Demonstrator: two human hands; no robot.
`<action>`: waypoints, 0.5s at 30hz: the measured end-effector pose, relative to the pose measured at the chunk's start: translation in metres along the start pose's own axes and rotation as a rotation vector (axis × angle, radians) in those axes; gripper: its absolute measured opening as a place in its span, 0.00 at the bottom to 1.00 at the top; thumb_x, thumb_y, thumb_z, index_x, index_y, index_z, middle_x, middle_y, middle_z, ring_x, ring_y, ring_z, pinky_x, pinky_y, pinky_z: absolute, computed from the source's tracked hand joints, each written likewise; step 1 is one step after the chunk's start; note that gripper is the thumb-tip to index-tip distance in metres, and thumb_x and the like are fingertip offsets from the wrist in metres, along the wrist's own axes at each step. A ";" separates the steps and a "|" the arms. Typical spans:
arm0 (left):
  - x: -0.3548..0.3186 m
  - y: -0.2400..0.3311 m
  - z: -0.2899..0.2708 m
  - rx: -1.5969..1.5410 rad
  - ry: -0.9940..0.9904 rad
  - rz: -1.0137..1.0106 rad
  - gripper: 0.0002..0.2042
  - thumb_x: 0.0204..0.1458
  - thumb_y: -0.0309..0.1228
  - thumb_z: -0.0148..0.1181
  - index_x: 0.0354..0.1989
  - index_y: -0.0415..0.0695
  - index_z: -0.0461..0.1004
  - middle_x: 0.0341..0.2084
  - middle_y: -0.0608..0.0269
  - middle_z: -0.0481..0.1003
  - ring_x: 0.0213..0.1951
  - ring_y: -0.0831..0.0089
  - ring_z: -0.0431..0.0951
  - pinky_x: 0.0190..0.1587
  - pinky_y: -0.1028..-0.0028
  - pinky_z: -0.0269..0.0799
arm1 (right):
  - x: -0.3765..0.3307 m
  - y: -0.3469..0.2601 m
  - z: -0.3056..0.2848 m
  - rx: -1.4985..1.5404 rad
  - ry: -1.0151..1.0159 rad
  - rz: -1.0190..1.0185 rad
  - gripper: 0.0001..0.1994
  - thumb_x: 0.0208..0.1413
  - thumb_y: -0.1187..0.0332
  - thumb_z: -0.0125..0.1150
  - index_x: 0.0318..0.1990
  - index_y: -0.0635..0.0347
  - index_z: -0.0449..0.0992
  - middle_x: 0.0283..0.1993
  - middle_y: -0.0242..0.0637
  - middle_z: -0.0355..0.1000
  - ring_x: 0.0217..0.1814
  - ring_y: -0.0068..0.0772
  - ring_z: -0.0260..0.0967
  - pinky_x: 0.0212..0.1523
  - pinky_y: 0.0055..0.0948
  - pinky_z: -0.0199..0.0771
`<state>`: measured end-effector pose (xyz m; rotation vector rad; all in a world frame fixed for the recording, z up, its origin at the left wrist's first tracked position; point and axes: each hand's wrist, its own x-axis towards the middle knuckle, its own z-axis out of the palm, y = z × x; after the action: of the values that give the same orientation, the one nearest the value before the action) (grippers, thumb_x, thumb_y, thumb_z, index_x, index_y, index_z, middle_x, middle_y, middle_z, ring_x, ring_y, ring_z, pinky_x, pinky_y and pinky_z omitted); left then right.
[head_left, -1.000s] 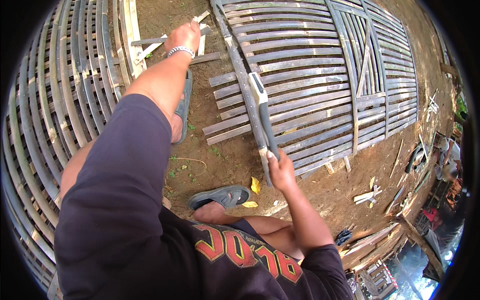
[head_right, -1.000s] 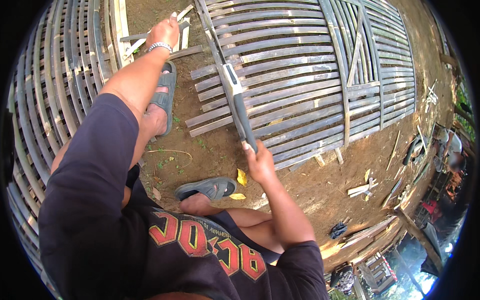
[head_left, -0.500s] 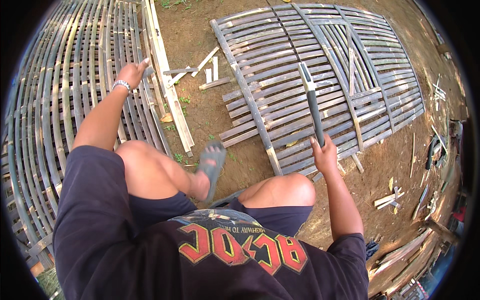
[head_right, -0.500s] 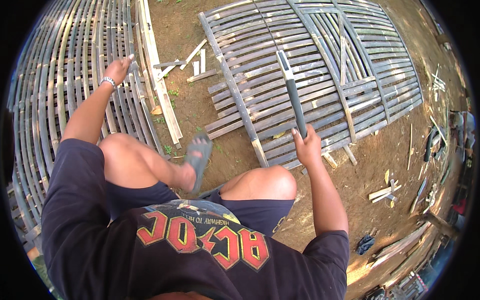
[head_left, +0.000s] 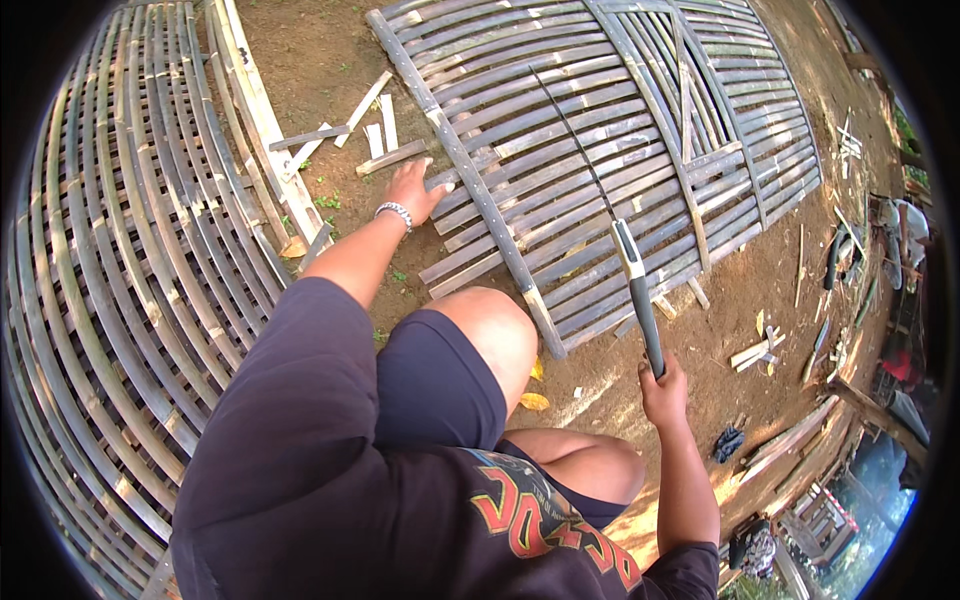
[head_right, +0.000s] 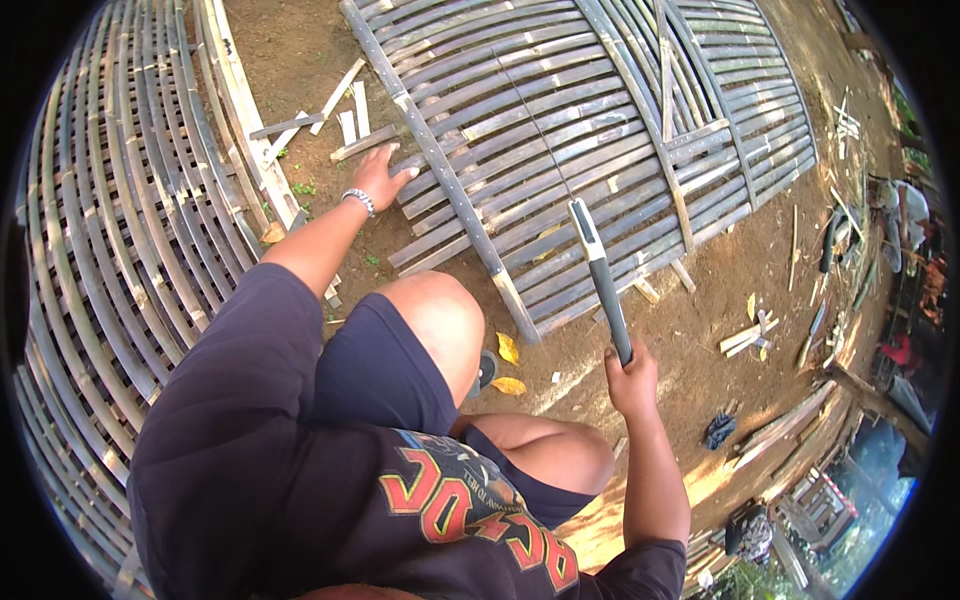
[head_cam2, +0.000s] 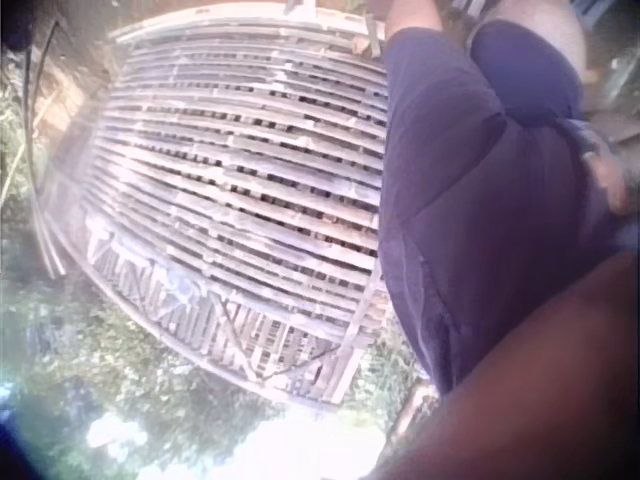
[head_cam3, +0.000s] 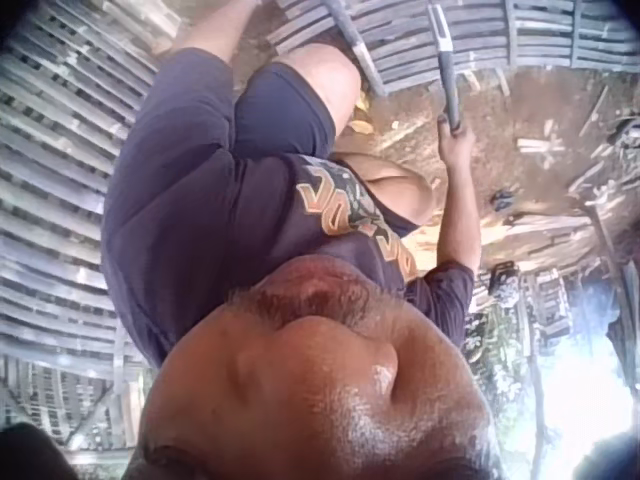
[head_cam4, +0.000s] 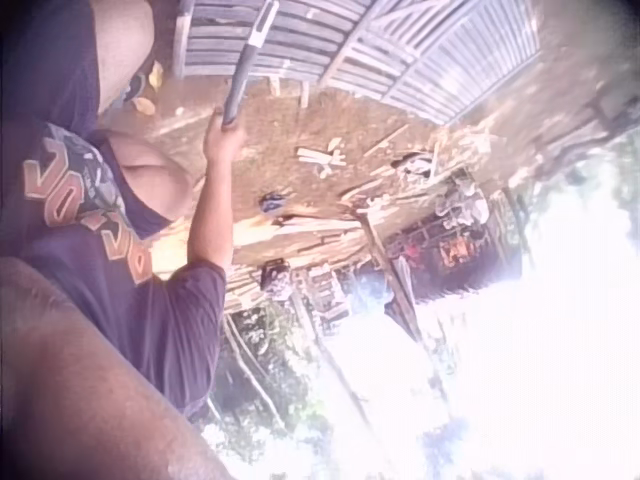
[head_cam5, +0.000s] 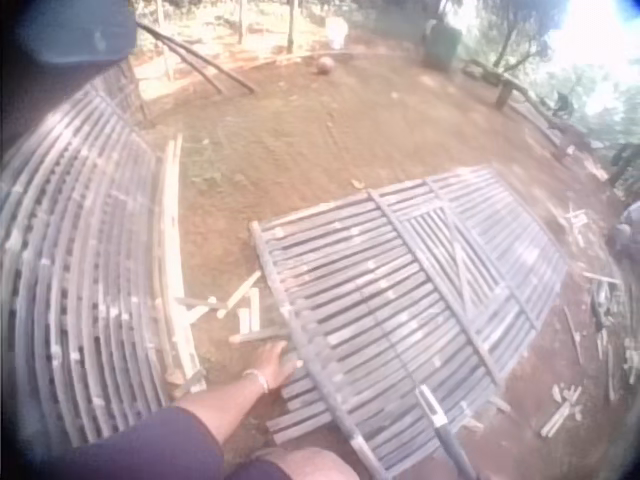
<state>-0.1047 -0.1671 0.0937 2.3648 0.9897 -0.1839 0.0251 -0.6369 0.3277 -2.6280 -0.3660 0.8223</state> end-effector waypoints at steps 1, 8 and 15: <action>0.007 0.004 0.013 -0.041 -0.011 -0.054 0.36 0.55 0.55 0.64 0.66 0.46 0.65 0.64 0.43 0.66 0.66 0.48 0.65 0.67 0.57 0.62 | -0.011 -0.006 -0.004 -0.020 -0.014 0.035 0.11 0.56 0.68 0.64 0.43 0.65 0.76 0.25 0.47 0.71 0.27 0.40 0.67 0.34 0.39 0.71; 0.016 0.026 0.034 -0.261 0.127 -0.124 0.23 0.54 0.49 0.67 0.49 0.44 0.78 0.45 0.48 0.81 0.48 0.51 0.81 0.52 0.58 0.75 | -0.025 0.012 0.024 0.048 -0.063 0.000 0.14 0.55 0.66 0.64 0.47 0.63 0.78 0.32 0.49 0.76 0.34 0.46 0.75 0.41 0.39 0.75; 0.012 0.028 0.043 -0.078 0.261 -0.140 0.10 0.58 0.42 0.61 0.41 0.51 0.81 0.41 0.54 0.82 0.48 0.53 0.80 0.53 0.56 0.72 | 0.027 0.042 0.061 0.065 -0.086 -0.164 0.13 0.55 0.65 0.65 0.44 0.64 0.77 0.29 0.51 0.75 0.31 0.49 0.76 0.38 0.42 0.75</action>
<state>-0.0725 -0.1995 0.0663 2.2879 1.2615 0.1125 0.0166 -0.6493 0.2501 -2.4694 -0.5599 0.8790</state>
